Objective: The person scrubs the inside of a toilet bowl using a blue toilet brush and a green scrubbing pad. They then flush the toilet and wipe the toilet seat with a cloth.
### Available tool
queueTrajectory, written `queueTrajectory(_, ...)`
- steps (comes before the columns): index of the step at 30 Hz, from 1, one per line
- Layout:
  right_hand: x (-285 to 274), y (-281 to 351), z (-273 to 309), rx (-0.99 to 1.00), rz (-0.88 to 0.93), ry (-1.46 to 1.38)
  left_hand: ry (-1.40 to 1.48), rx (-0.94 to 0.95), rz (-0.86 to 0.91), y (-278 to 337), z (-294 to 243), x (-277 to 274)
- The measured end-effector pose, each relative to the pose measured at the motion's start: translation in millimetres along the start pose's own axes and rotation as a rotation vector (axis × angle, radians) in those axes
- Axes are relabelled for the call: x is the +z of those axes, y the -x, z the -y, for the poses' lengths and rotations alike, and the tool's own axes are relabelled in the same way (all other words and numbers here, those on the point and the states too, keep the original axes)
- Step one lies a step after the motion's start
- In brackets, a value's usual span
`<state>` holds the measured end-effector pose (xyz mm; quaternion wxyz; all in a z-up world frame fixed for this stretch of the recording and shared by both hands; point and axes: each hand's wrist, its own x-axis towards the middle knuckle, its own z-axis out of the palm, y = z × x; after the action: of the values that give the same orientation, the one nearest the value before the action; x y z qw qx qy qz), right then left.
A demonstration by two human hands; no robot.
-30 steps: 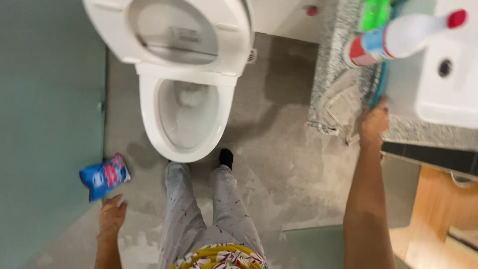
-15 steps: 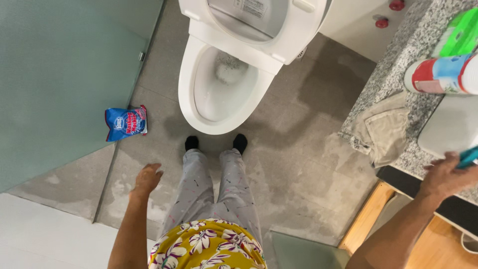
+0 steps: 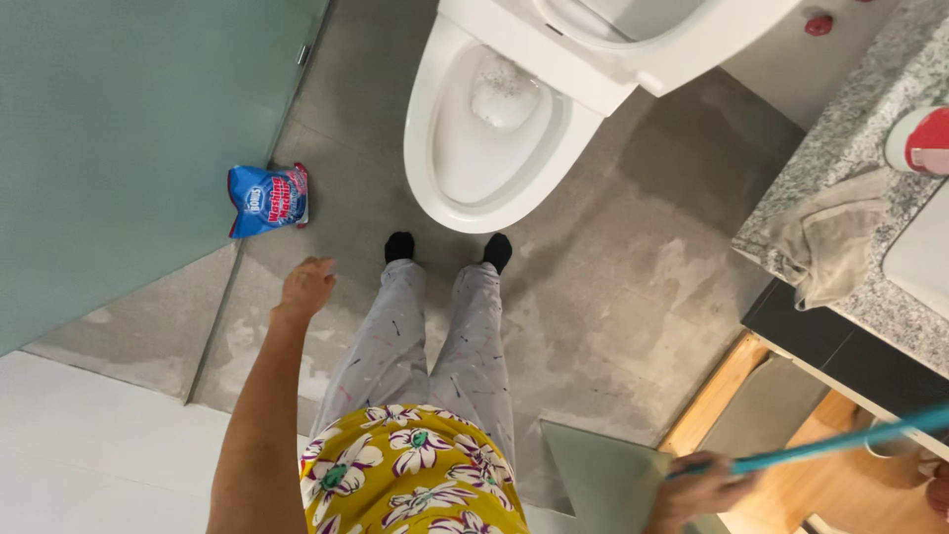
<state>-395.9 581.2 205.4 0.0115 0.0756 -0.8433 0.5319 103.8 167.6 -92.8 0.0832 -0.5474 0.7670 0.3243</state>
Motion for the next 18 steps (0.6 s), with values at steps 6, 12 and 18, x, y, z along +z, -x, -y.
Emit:
queueTrajectory(6, 86, 86, -15, -0.041, 0.503, 0.444, -0.040, -0.184, 0.111, 38, 69, -3)
queueTrajectory(12, 283, 34, -52, -0.338, 0.761, 0.763, 0.073, -0.201, 0.032, 65, 80, -21)
queueTrajectory(18, 458, -38, -108, -0.374, 0.915, 1.035, 0.137, -0.285, -0.069, 114, 64, -24)
